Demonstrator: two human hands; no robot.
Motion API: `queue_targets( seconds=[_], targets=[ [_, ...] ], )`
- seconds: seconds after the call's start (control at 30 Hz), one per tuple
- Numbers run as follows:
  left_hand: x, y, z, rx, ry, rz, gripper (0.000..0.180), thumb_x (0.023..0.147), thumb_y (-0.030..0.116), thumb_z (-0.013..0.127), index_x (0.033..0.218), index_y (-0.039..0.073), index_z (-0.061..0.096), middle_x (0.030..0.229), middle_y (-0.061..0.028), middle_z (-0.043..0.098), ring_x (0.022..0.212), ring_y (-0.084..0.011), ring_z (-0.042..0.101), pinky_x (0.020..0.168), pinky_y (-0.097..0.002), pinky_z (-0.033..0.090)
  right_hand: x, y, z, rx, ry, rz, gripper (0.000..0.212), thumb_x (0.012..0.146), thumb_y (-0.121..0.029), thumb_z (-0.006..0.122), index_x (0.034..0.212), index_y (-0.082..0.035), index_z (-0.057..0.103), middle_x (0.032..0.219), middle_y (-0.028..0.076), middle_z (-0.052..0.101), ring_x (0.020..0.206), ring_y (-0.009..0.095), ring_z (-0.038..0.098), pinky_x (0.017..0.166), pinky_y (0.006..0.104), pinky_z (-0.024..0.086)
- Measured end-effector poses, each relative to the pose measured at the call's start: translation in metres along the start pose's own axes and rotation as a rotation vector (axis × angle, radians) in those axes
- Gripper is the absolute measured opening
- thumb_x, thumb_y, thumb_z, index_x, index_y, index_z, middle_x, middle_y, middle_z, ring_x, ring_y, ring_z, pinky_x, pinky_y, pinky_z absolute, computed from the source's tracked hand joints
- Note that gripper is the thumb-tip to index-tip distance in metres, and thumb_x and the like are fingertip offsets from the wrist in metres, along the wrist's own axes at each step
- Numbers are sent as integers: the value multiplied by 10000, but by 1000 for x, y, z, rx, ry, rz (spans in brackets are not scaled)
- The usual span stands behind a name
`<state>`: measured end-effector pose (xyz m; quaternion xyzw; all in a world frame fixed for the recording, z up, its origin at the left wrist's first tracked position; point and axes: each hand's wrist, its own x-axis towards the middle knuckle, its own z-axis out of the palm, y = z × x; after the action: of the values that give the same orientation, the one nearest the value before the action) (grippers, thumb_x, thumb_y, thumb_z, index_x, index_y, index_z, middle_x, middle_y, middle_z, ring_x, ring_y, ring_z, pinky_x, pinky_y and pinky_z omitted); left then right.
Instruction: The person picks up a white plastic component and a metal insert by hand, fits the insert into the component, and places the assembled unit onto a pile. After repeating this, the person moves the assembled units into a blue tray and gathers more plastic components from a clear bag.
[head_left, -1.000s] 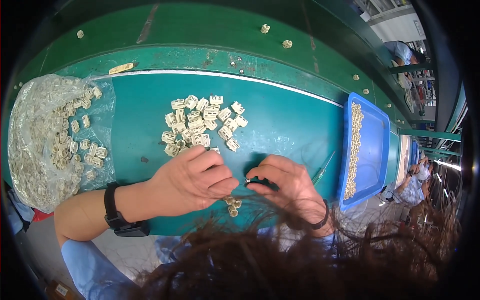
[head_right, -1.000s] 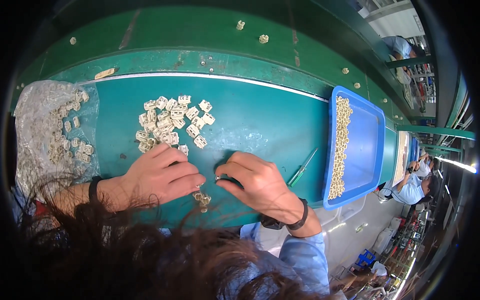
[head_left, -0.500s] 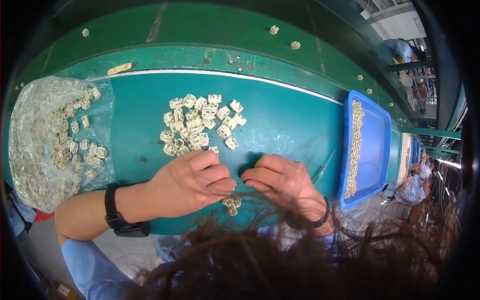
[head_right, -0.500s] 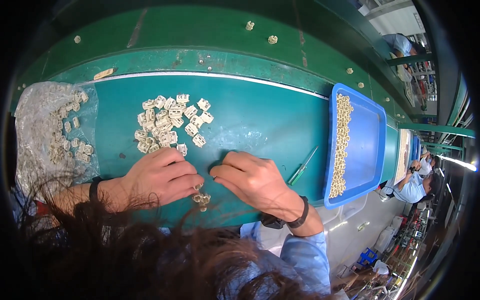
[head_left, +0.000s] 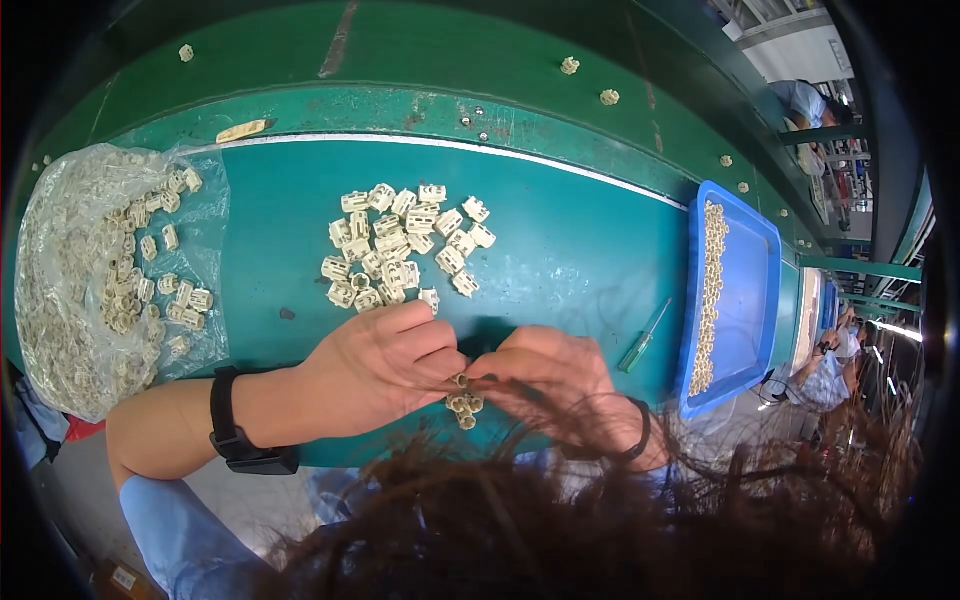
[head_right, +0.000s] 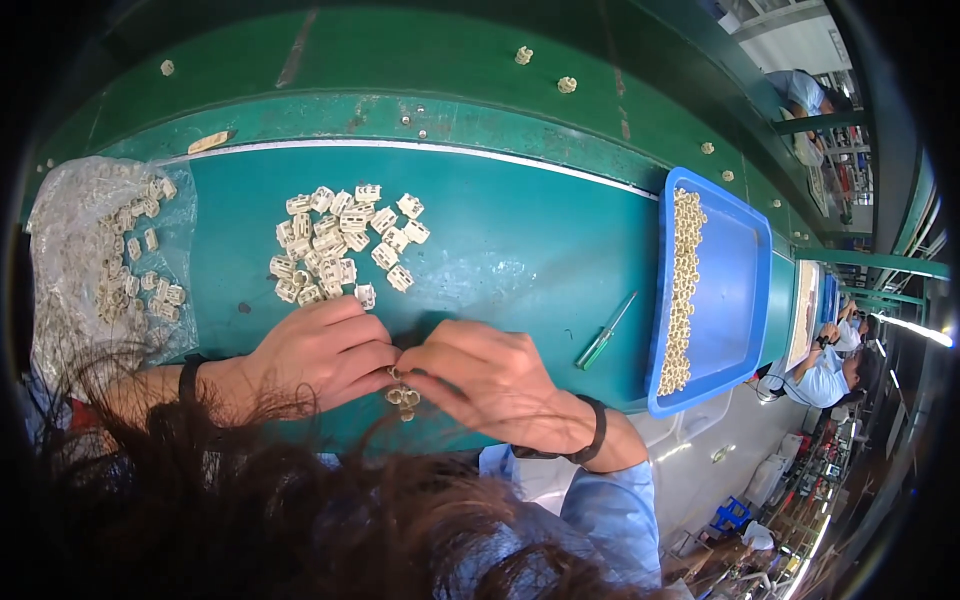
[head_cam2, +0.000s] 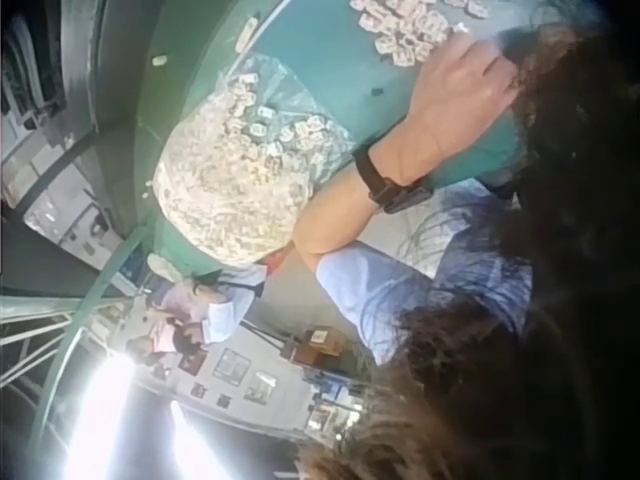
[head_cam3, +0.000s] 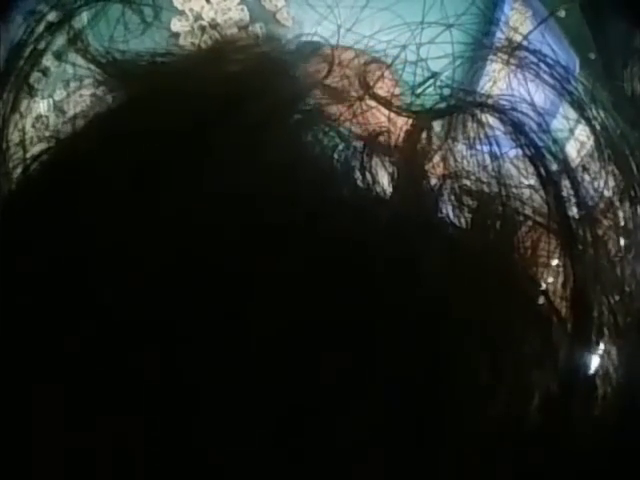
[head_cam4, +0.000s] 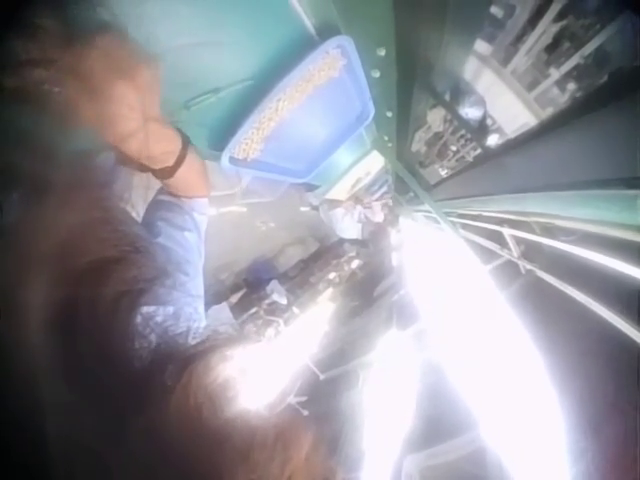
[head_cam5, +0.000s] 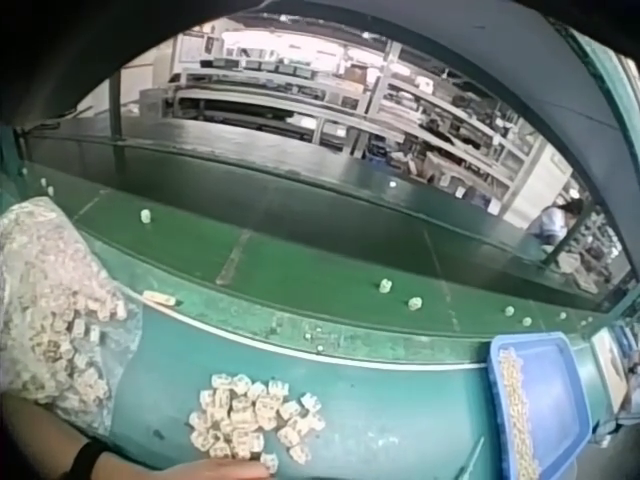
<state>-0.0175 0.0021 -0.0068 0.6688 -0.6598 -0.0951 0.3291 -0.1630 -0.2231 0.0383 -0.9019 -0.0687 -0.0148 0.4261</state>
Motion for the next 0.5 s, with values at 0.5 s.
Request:
queue_targets(
  seconds=[0.5],
  targets=[
    [-1,1,1,6,-26,-14,277,837,198,916,1067,106,791,989,-2,629,898,-209,606,757,-347,580,-16,0,19,136,-2,59,243,886,-116,919,1108,-115,820,894,16,687,737,237,705,583,379,578]
  ],
)
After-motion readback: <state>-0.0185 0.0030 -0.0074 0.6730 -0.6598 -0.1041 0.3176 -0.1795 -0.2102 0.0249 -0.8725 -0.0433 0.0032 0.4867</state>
